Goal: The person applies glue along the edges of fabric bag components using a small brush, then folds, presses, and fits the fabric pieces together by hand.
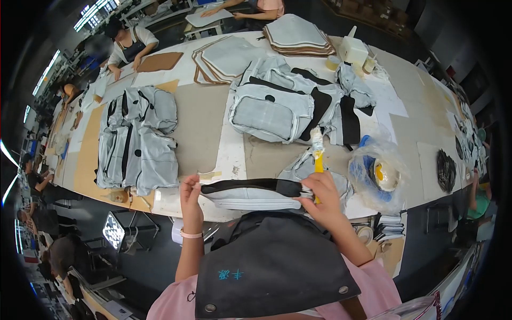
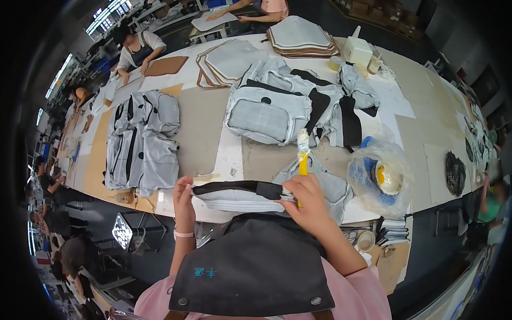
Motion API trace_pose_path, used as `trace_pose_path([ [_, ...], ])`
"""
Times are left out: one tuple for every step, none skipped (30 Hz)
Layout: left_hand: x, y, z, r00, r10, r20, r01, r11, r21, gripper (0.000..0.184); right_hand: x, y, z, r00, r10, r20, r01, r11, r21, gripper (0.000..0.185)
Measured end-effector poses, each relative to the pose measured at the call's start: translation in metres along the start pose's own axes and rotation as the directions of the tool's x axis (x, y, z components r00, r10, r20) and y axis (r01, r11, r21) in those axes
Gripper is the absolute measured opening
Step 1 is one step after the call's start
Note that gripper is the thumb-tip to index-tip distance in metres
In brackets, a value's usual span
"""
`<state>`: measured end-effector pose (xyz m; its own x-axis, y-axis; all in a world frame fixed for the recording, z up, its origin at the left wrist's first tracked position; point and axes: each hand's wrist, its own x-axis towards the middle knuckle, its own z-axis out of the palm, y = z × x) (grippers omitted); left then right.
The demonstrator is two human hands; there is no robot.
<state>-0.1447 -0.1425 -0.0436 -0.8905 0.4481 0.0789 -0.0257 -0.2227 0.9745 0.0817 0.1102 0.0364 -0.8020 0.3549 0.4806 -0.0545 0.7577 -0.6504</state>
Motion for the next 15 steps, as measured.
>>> trace_pose_path([
  [-0.006, 0.006, 0.014, 0.991, 0.132, -0.033, -0.115, 0.943, 0.311, 0.027, -0.003, 0.003, 0.010, 0.999, -0.014, 0.036, 0.015, 1.000, -0.023, 0.035],
  [-0.013, 0.013, 0.027, 0.965, 0.261, -0.025, -0.195, 0.780, 0.595, 0.027, -0.008, 0.009, 0.020, 0.999, -0.005, 0.037, 0.005, 1.000, -0.012, 0.036],
  [-0.019, 0.018, 0.037, 0.961, 0.271, 0.058, -0.251, 0.759, 0.600, 0.025, -0.014, 0.015, 0.031, 0.999, 0.006, 0.043, -0.006, 1.000, 0.000, 0.036],
  [-0.026, 0.024, 0.050, 0.954, 0.256, 0.154, -0.299, 0.809, 0.507, 0.024, -0.019, 0.018, 0.038, 0.998, 0.016, 0.055, -0.017, 1.000, 0.012, 0.037],
  [-0.033, 0.031, 0.065, 0.936, 0.199, 0.290, -0.310, 0.854, 0.417, 0.023, -0.021, 0.019, 0.040, 0.998, 0.065, 0.026, -0.066, 0.996, 0.054, 0.038],
  [-0.035, 0.043, 0.084, 0.870, 0.199, 0.451, -0.379, 0.855, 0.354, 0.023, -0.020, 0.019, 0.038, 0.998, 0.045, 0.043, -0.046, 0.999, 0.026, 0.038],
  [-0.033, 0.047, 0.100, 0.788, 0.228, 0.571, -0.489, 0.795, 0.358, 0.027, -0.017, 0.018, 0.035, 0.998, 0.027, 0.055, -0.027, 1.000, -0.002, 0.038],
  [-0.030, 0.044, 0.109, 0.747, 0.217, 0.629, -0.535, 0.757, 0.374, 0.028, -0.015, 0.016, 0.031, 0.998, 0.010, 0.066, -0.008, 0.999, -0.031, 0.038],
  [-0.028, 0.042, 0.117, 0.701, 0.203, 0.683, -0.582, 0.716, 0.384, 0.029, -0.015, 0.014, 0.029, 0.997, 0.012, 0.075, -0.009, 0.999, -0.035, 0.038],
  [-0.026, 0.040, 0.122, 0.652, 0.185, 0.735, -0.629, 0.674, 0.388, 0.030, -0.015, 0.012, 0.026, 0.996, 0.014, 0.084, -0.010, 0.999, -0.040, 0.038],
  [-0.024, 0.038, 0.124, 0.628, 0.189, 0.755, -0.660, 0.643, 0.388, 0.032, -0.016, 0.011, 0.024, 0.996, 0.016, 0.090, -0.011, 0.999, -0.046, 0.038],
  [-0.022, 0.036, 0.126, 0.602, 0.194, 0.774, -0.692, 0.610, 0.385, 0.033, -0.016, 0.012, 0.022, 0.996, 0.020, 0.091, -0.016, 0.999, -0.048, 0.038],
  [-0.022, 0.033, 0.129, 0.575, 0.196, 0.794, -0.723, 0.577, 0.381, 0.034, -0.019, 0.013, 0.021, 0.996, 0.026, 0.090, -0.022, 0.999, -0.049, 0.039],
  [-0.023, 0.031, 0.131, 0.604, 0.171, 0.779, -0.680, 0.621, 0.391, 0.035, -0.023, 0.014, 0.020, 0.995, 0.037, 0.090, -0.032, 0.998, -0.049, 0.039],
  [-0.025, 0.028, 0.132, 0.630, 0.142, 0.764, -0.634, 0.662, 0.400, 0.035, -0.026, 0.015, 0.019, 0.995, 0.050, 0.090, -0.046, 0.998, -0.047, 0.039],
])
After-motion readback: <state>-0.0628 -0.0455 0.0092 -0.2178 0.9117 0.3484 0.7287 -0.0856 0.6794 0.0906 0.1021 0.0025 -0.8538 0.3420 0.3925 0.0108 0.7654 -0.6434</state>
